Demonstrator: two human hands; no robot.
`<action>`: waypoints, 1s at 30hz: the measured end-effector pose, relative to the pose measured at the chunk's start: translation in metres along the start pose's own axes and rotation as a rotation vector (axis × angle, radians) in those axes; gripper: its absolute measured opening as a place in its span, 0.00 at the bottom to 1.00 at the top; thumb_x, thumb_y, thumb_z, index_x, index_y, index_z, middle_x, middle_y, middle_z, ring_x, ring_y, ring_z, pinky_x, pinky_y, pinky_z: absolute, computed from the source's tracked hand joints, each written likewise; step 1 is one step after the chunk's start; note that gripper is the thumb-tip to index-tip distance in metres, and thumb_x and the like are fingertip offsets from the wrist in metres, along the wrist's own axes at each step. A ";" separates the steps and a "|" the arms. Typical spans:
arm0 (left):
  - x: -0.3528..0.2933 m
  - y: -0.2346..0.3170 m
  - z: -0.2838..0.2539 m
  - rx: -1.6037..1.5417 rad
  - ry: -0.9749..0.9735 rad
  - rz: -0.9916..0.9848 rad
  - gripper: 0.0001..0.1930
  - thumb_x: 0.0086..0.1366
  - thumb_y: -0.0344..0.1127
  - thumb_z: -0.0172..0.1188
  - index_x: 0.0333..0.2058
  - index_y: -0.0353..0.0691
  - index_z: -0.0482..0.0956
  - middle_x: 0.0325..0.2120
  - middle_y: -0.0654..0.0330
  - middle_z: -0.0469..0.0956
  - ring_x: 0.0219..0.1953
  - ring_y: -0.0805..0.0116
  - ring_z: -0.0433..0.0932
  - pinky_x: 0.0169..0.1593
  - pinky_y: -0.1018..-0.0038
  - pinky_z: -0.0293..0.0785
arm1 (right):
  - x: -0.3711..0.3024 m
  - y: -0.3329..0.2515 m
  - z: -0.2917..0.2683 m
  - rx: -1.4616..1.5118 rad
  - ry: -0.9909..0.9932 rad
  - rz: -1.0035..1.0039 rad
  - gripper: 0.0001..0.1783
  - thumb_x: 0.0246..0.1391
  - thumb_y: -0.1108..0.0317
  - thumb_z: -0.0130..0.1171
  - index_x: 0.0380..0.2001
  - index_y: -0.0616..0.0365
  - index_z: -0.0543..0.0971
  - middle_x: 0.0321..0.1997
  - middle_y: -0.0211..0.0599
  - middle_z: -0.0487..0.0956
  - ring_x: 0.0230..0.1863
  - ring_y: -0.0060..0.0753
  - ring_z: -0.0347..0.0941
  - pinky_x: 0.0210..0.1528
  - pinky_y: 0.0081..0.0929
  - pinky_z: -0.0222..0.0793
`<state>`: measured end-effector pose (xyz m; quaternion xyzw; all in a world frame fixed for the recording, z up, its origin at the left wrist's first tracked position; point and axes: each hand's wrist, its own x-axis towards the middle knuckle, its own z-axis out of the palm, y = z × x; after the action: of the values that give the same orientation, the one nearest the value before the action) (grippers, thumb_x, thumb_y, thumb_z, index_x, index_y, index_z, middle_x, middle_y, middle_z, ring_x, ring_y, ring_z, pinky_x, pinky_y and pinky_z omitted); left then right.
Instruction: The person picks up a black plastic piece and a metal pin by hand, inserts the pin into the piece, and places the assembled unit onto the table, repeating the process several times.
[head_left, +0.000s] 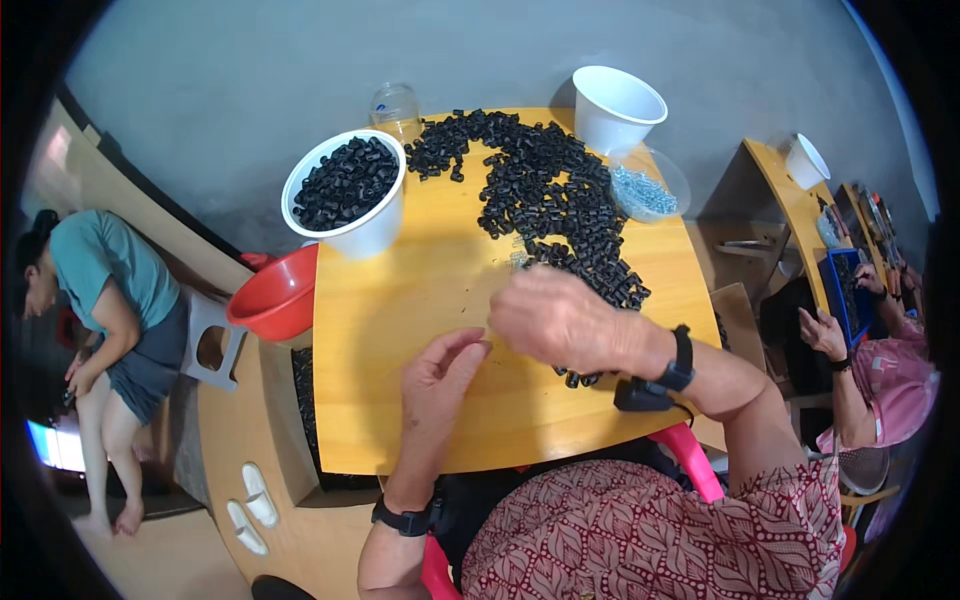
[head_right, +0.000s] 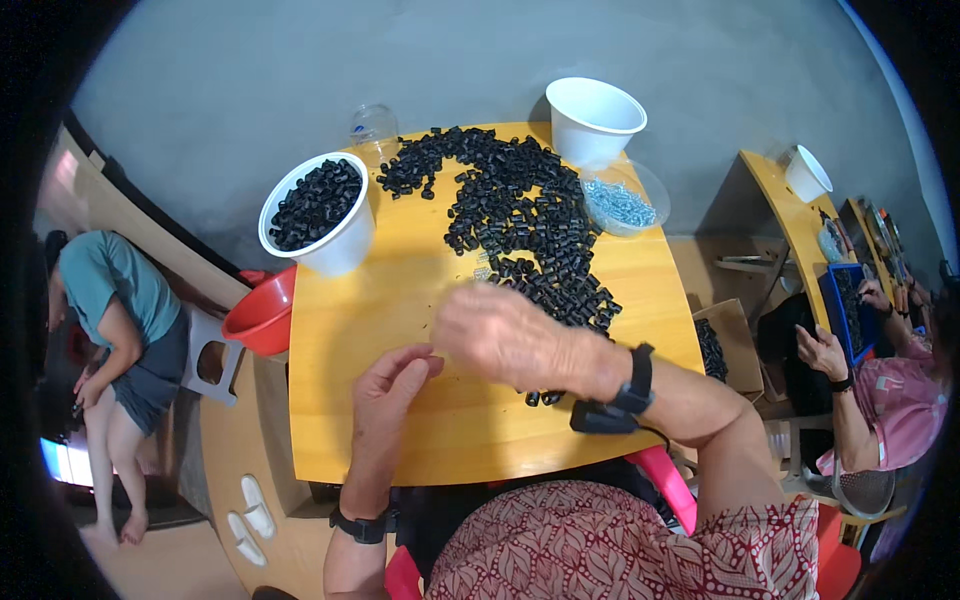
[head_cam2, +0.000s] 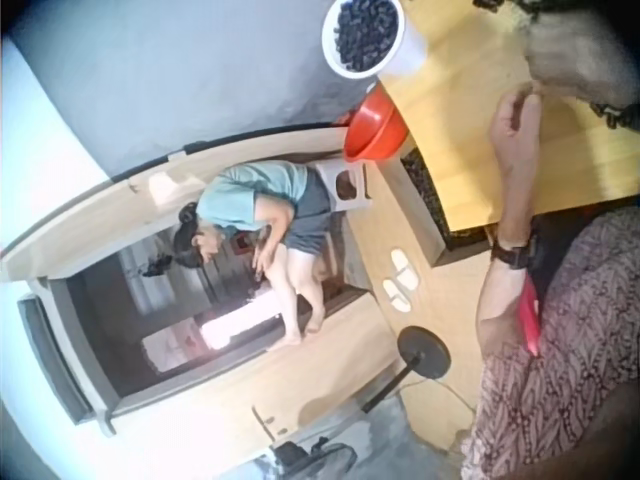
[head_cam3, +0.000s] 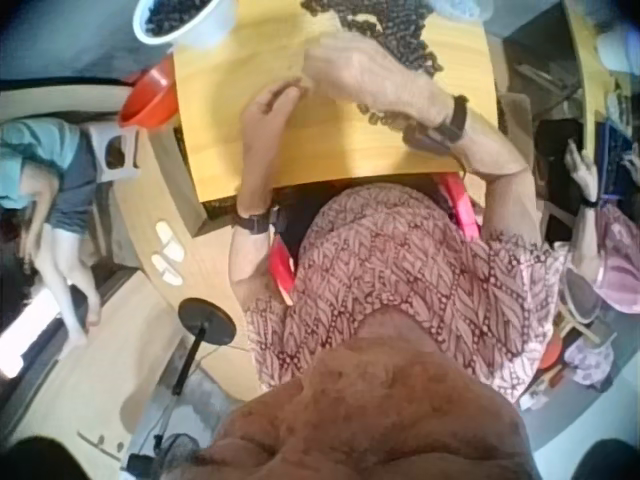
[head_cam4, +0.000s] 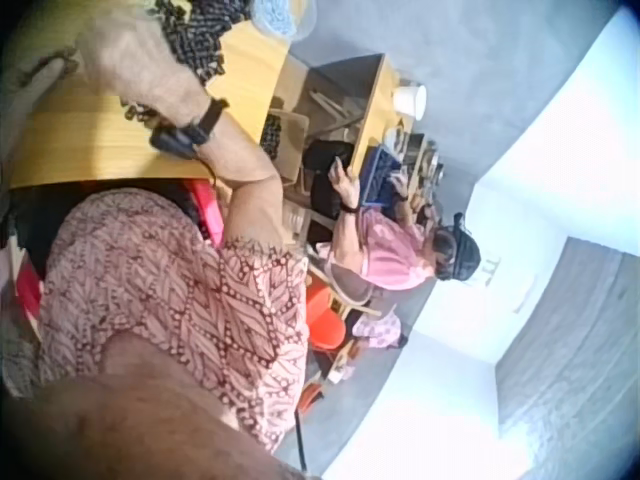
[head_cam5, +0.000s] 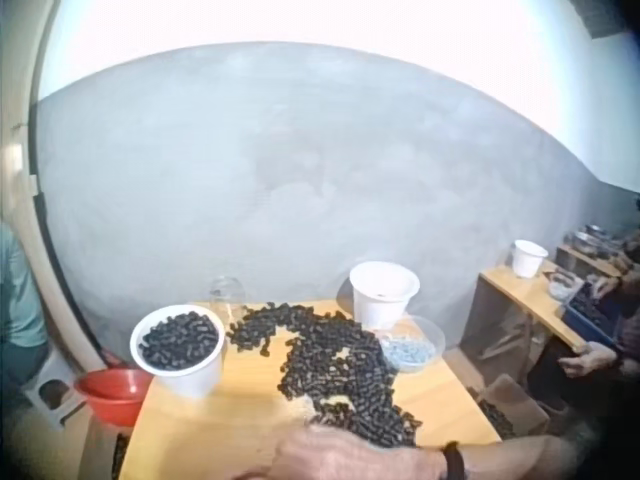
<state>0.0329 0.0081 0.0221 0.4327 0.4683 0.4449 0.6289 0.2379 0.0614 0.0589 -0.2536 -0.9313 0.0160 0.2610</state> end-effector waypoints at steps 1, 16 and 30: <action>0.000 -0.005 0.001 -0.001 0.003 0.003 0.12 0.68 0.30 0.60 0.48 0.31 0.80 0.41 0.60 0.82 0.44 0.74 0.79 0.51 0.79 0.73 | -0.002 -0.012 -0.003 0.017 -0.009 -0.031 0.08 0.43 0.71 0.61 0.28 0.58 0.75 0.33 0.36 0.73 0.35 0.39 0.71 0.38 0.35 0.69; -0.024 -0.019 0.012 -0.285 -0.046 -0.144 0.11 0.68 0.33 0.61 0.46 0.35 0.82 0.39 0.62 0.83 0.41 0.77 0.79 0.47 0.80 0.74 | -0.025 -0.036 0.007 0.308 0.135 0.156 0.14 0.45 0.72 0.69 0.37 0.59 0.78 0.35 0.38 0.77 0.36 0.41 0.75 0.40 0.35 0.73; -0.031 -0.028 0.017 -0.414 -0.077 -0.176 0.08 0.68 0.33 0.62 0.42 0.38 0.83 0.36 0.66 0.82 0.38 0.78 0.77 0.46 0.79 0.73 | -0.038 -0.054 0.015 0.137 0.235 0.177 0.16 0.38 0.75 0.70 0.34 0.60 0.80 0.35 0.38 0.77 0.36 0.40 0.75 0.37 0.34 0.69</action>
<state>0.0488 -0.0307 0.0052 0.2687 0.3785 0.4581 0.7580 0.2330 -0.0021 0.0365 -0.3163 -0.8652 0.0729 0.3823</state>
